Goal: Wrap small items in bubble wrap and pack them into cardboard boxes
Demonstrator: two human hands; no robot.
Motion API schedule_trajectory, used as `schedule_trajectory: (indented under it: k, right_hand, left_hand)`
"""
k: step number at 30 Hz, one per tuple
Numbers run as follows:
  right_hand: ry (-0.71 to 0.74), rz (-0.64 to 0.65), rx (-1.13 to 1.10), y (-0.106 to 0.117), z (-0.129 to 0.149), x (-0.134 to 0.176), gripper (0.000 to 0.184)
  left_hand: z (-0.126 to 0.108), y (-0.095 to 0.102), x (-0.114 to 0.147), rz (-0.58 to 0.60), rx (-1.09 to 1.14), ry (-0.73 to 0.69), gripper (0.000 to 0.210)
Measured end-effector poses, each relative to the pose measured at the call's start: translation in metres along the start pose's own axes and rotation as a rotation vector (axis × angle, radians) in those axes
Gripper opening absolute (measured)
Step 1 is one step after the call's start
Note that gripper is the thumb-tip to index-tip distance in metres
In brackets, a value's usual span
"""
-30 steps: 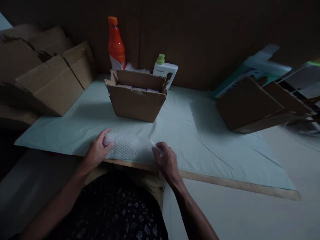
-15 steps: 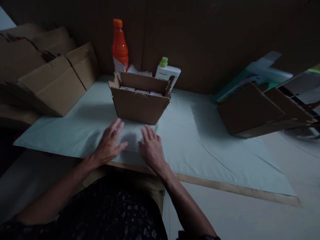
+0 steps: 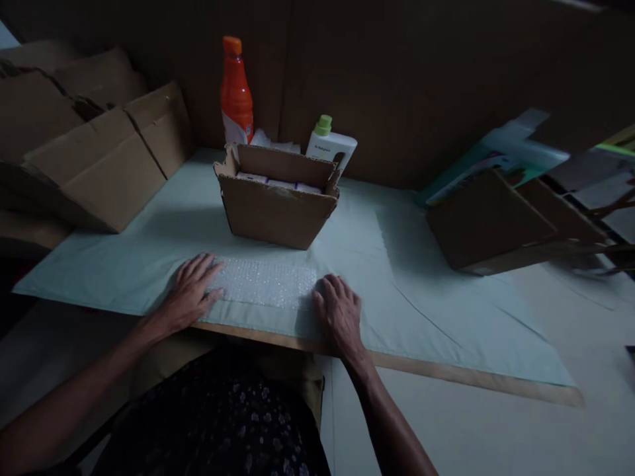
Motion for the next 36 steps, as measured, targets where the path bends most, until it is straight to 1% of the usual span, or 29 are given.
schedule_trajectory:
  k: [2,4,5,7,9,10,11,13,14,15,16,17,18,19,20,21,22,25,27,28,29,30,31,34,36]
  right_hand:
    - [-0.041,-0.022,0.032,0.005,0.000,-0.005,0.041]
    - [-0.042,-0.027,0.024,0.007,0.009,-0.015,0.038]
    - [-0.032,-0.028,-0.002,0.007,0.015,-0.020,0.035]
    - [-0.007,-0.033,-0.094,0.007,0.027,-0.027,0.026]
    - [-0.025,-0.055,-0.211,0.007,0.030,-0.029,0.023]
    - [-0.057,-0.076,-0.280,0.007,0.028,-0.028,0.024]
    - [-0.097,-0.101,-0.354,0.008,0.024,-0.026,0.028]
    - [-0.157,-0.134,-0.496,0.009,0.015,-0.020,0.049]
    - [-0.156,-0.124,-0.546,0.008,0.013,-0.018,0.058]
    - [-0.128,-0.094,-0.575,0.007,0.013,-0.017,0.062]
    - [-0.079,-0.047,-0.581,0.006,0.015,-0.017,0.059]
    - [-0.023,0.001,-0.572,0.006,0.019,-0.017,0.050]
    - [0.030,0.034,-0.555,0.007,0.023,-0.017,0.041]
    - [0.078,0.040,-0.537,0.012,0.028,-0.019,0.033]
    - [0.116,0.015,-0.519,0.020,0.032,-0.021,0.030]
    - [0.145,-0.036,-0.504,0.032,0.035,-0.023,0.029]
    - [0.168,-0.104,-0.491,0.047,0.038,-0.027,0.030]
    - [0.221,-0.332,-0.429,0.109,0.041,-0.044,0.029]
    - [0.211,-0.466,-0.366,0.149,0.037,-0.064,0.029]
    - [0.202,-0.510,-0.346,0.165,0.033,-0.078,0.031]
    - [0.198,-0.525,-0.345,0.177,0.028,-0.094,0.033]
    - [0.202,-0.500,-0.365,0.183,0.023,-0.112,0.036]
    - [0.212,-0.435,-0.398,0.184,0.017,-0.132,0.038]
    - [0.215,-0.107,-0.429,0.169,0.001,-0.184,0.045]
    - [0.201,0.098,-0.367,0.158,-0.006,-0.204,0.047]
  left_hand:
    - [0.004,0.009,-0.004,-0.110,-0.029,0.136,0.051]
    - [0.003,0.014,-0.006,-0.180,-0.065,0.245,0.041]
    - [0.000,0.015,-0.007,-0.195,-0.070,0.272,0.032]
    - [-0.009,0.015,-0.008,-0.213,-0.026,0.274,0.016]
    - [-0.017,0.014,-0.006,-0.224,0.078,0.270,0.011]
    - [-0.019,0.014,-0.005,-0.227,0.138,0.292,0.014]
    - [-0.019,0.013,-0.003,-0.227,0.192,0.327,0.023]
    - [-0.017,0.010,0.001,-0.208,0.268,0.383,0.047]
    - [-0.017,0.008,0.002,-0.191,0.290,0.379,0.056]
    - [-0.018,0.006,0.003,-0.172,0.306,0.345,0.059]
    - [-0.019,0.004,0.004,-0.156,0.323,0.285,0.057]
    - [-0.021,0.003,0.004,-0.143,0.343,0.212,0.052]
    - [-0.024,0.004,0.004,-0.137,0.365,0.141,0.047]
    - [-0.026,0.007,0.004,-0.145,0.382,0.077,0.041]
    - [-0.029,0.013,0.003,-0.170,0.390,0.025,0.037]
    - [-0.031,0.023,0.003,-0.220,0.385,-0.014,0.034]
    - [-0.034,0.037,0.002,-0.294,0.364,-0.041,0.032]
    - [-0.049,0.095,-0.007,-0.592,0.268,-0.099,0.030]
    - [-0.060,0.132,-0.024,-0.741,0.249,-0.129,0.034]
    - [-0.065,0.147,-0.038,-0.778,0.260,-0.138,0.037]
    - [-0.068,0.157,-0.055,-0.783,0.279,-0.141,0.040]
    - [-0.070,0.164,-0.075,-0.748,0.296,-0.137,0.042]
    - [-0.071,0.167,-0.098,-0.671,0.312,-0.123,0.044]
    - [-0.071,0.161,-0.158,-0.353,0.275,-0.084,0.042]
    - [-0.070,0.156,-0.185,-0.158,0.190,-0.054,0.039]
Point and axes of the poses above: each hand's wrist, its own x-axis away from the middle knuckle, its own y-axis out of the back of the hand, z = x × y, the point moved 6 cm from there along -x, towards the middle knuckle, and after that the axes turned 10 degrees about y, right-handed, at the moved point
